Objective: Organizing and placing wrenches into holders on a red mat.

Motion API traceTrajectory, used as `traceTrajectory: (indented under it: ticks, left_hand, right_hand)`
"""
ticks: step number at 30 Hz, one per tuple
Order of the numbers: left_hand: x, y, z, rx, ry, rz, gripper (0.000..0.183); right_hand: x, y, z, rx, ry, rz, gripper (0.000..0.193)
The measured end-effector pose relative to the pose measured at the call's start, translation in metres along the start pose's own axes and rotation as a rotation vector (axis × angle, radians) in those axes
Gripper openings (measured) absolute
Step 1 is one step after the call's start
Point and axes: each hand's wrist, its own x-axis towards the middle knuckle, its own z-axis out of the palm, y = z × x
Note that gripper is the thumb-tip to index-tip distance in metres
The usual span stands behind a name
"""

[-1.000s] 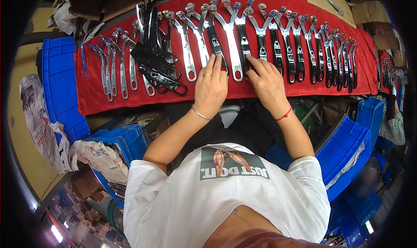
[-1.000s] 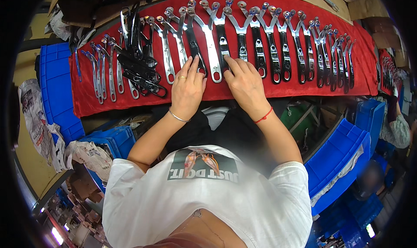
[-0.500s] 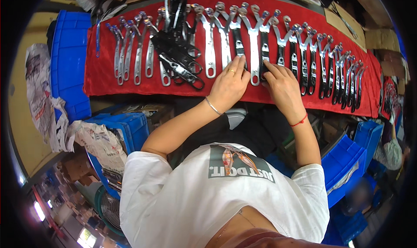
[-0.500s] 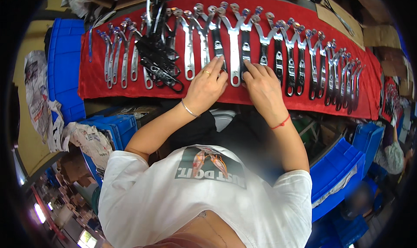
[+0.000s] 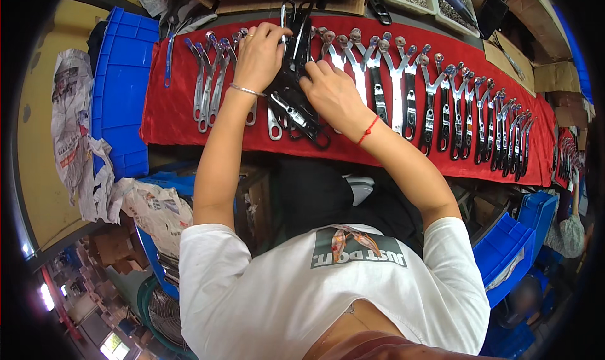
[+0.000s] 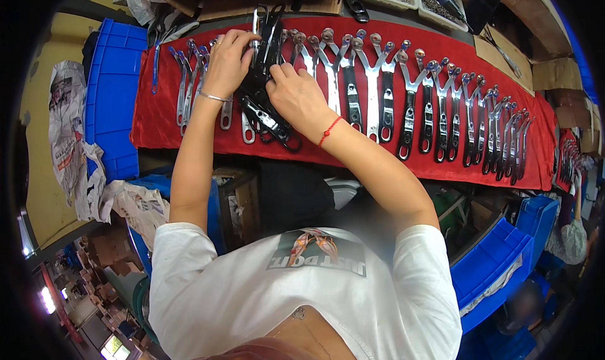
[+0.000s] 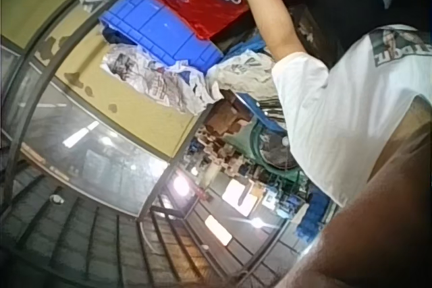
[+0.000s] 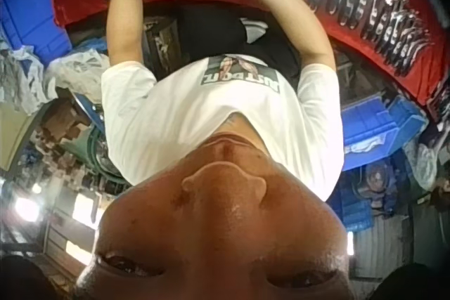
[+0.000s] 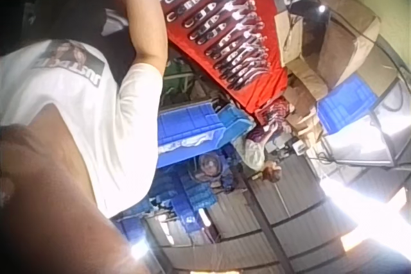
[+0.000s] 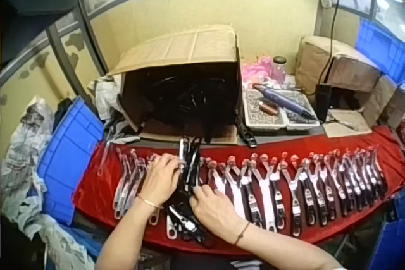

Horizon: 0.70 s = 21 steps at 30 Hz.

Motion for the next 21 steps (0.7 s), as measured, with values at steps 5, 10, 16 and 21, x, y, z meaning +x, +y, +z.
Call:
traceTrajectory:
  ticks: [5,10,16,21]
  left_hand:
    - [0.061,-0.03,0.021,0.061,0.081,0.097,0.029]
    - [0.123,-0.035,0.044,0.276,-0.328,0.015,0.04]
    - [0.153,-0.04,0.025,0.247,-0.507,-0.003,0.029]
    - [0.118,-0.041,-0.056,0.144,-0.149,-0.04,0.026]
  right_hand:
    - [0.008,-0.002,0.007,-0.046,0.01,-0.061,0.01]
    - [0.011,0.004,0.003,-0.006,-0.02,-0.061,0.011]
    - [0.006,0.017,-0.012,0.253,0.054,-0.044,0.017]
    - [-0.052,0.04,-0.05,0.396,0.149,0.041,0.03]
